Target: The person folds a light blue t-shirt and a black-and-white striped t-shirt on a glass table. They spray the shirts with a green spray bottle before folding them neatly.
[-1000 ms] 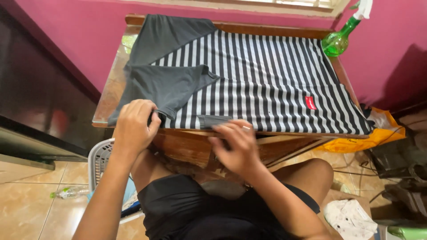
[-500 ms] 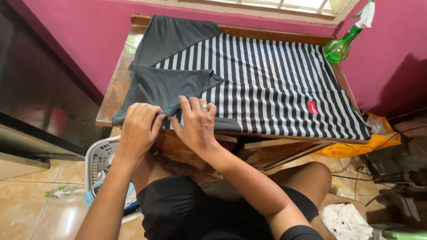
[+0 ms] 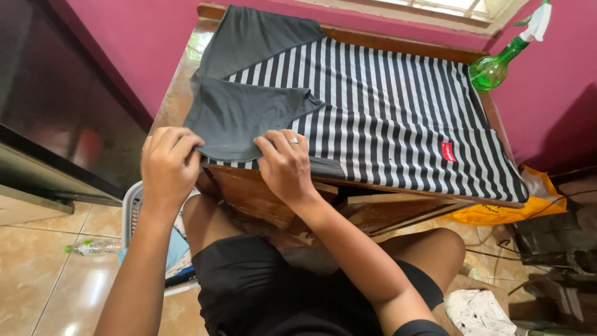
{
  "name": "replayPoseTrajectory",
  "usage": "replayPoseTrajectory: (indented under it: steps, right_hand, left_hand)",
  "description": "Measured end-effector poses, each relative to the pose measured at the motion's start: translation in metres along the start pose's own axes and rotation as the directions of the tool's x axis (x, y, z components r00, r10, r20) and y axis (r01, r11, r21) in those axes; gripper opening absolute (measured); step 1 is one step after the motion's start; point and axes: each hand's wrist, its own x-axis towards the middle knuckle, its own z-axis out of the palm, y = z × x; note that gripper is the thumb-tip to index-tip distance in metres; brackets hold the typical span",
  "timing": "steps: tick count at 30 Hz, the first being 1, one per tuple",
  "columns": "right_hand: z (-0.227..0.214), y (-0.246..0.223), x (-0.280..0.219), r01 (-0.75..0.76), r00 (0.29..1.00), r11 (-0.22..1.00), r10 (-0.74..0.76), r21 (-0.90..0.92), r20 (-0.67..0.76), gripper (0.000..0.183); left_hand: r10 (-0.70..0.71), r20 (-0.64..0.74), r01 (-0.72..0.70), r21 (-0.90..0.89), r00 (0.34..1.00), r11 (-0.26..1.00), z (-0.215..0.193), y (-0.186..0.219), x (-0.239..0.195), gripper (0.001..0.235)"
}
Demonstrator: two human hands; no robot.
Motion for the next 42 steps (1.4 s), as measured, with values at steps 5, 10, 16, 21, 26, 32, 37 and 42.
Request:
replayPoseTrajectory:
  steps: [5,10,16,21,26,32,37,42]
  right_hand:
    - [-0.015,0.001,-0.010,0.102,0.995,0.994,-0.101,0.047,-0.010,0.026]
    - [-0.015,-0.001,-0.017,0.118,0.993,0.991,-0.119,0.060,0.008,0.036]
    - [-0.024,-0.004,-0.019,0.102,0.995,0.983,-0.103,0.153,0.002,0.021]
    - [-0.026,0.003,-0.014,0.028,1.000,0.960,-0.030,0.278,0.004,0.023]
    - [-0.034,0.008,-0.008,-0.020,1.000,0.922,0.012,0.386,0.024,0.014]
    - [-0.027,0.016,-0.016,-0.068,0.997,0.919,0.049,0.389,0.059,0.012]
    - [-0.033,0.007,-0.002,-0.271,0.960,0.909,0.230,0.317,0.162,0.024]
    - [-0.025,0.014,-0.006,-0.418,0.892,0.905,0.392,0.079,0.228,0.043]
  left_hand:
    - [-0.016,-0.053,0.008,-0.137,0.998,0.991,-0.012,0.005,-0.006,0.020]
    - [-0.019,0.002,0.019,-0.297,1.000,0.955,-0.021,0.012,0.002,0.021]
    - [-0.122,0.157,0.188,-0.537,0.980,0.822,-0.026,0.017,0.004,0.017]
    - [-0.265,0.256,0.367,-0.576,0.930,0.730,-0.027,0.013,0.007,0.011]
    - [-0.328,0.250,0.412,-0.534,0.911,0.739,-0.026,0.003,0.008,0.012]
    - [-0.368,0.249,0.444,-0.478,0.896,0.758,-0.011,-0.014,-0.002,0.014]
    - [-0.407,0.241,0.473,-0.432,0.881,0.768,-0.007,-0.002,0.014,0.018]
    - [-0.579,0.350,0.668,-0.241,0.737,0.704,-0.006,0.005,0.023,0.033]
